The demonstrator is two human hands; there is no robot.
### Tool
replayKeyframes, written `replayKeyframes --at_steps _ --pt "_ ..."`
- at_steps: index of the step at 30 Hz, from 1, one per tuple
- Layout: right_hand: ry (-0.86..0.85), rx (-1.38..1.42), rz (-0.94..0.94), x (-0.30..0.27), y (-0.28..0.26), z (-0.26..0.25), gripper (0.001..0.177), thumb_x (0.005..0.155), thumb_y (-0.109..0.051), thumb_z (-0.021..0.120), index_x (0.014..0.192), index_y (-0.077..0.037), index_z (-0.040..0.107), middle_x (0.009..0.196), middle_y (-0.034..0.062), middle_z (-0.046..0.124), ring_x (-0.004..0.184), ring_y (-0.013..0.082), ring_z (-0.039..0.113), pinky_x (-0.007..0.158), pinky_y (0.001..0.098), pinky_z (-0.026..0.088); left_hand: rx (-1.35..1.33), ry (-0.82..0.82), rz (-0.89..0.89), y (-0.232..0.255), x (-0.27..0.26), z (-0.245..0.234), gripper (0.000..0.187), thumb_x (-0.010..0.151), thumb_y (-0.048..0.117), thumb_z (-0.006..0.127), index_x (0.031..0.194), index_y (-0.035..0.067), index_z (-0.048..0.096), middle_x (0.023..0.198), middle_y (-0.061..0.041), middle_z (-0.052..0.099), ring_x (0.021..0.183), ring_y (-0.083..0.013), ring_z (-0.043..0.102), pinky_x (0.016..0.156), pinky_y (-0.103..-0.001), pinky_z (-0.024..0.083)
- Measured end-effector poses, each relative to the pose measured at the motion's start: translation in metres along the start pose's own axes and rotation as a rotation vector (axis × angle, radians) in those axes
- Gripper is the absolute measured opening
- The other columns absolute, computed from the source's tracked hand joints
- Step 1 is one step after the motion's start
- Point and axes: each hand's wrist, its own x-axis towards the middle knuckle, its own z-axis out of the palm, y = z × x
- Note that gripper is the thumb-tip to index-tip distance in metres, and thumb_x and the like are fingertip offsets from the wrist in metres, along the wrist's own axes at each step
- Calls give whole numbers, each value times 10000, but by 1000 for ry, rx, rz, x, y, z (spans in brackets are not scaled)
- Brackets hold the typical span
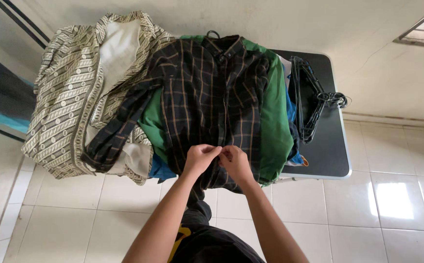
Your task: The person buttons a black plaid shirt and a green shirt on a table, then places each on a hanger and hangs them on a clothes rack. The person then picks up a blue shirt and places a hanger inside it.
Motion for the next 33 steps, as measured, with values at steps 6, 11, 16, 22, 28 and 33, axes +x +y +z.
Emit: replayKeyframes --at_steps 6,11,16,22,28,33 --pt "124 -109 -55 -1 2 5 224 827 -135 771 997 9 747 810 107 764 719 168 723 681 305 572 101 -21 -29 1 8 5 310 866 320 792 1003 41 805 873 -115 799 748 -166 755 686 -302 582" --pt "137 -190 3 -3 -5 7 228 820 -185 789 966 -11 773 814 93 769 704 159 717 675 300 561 83 -15 1 -6 14 5 298 864 301 797 987 29 806 816 -112 792 685 -154 735 655 -298 561" --pt "121 -133 19 -3 -4 13 238 894 -233 769 983 -13 752 780 77 750 690 137 700 647 281 542 92 -21 3 -7 17 0 303 884 300 782 973 11 790 792 -106 779 674 -158 717 646 -308 556" --pt "7 234 106 4 20 14 176 992 -189 678 929 -25 689 720 3 643 660 77 585 612 251 479 108 -74 -20 9 14 -9 296 925 310 743 1009 27 772 822 -73 758 720 -143 697 680 -301 553" --pt "-45 665 144 15 57 17 172 1044 -219 642 999 -53 647 821 -24 589 721 69 530 675 238 450 56 -115 87 13 14 -9 289 921 288 738 1013 15 757 806 -71 752 708 -144 677 665 -311 549" --pt "23 734 56 5 61 26 210 1088 -220 637 1091 -11 616 922 -3 599 840 85 545 761 250 473 82 -69 105 5 12 4 283 928 258 742 1048 2 724 837 -98 737 736 -166 672 685 -324 545"
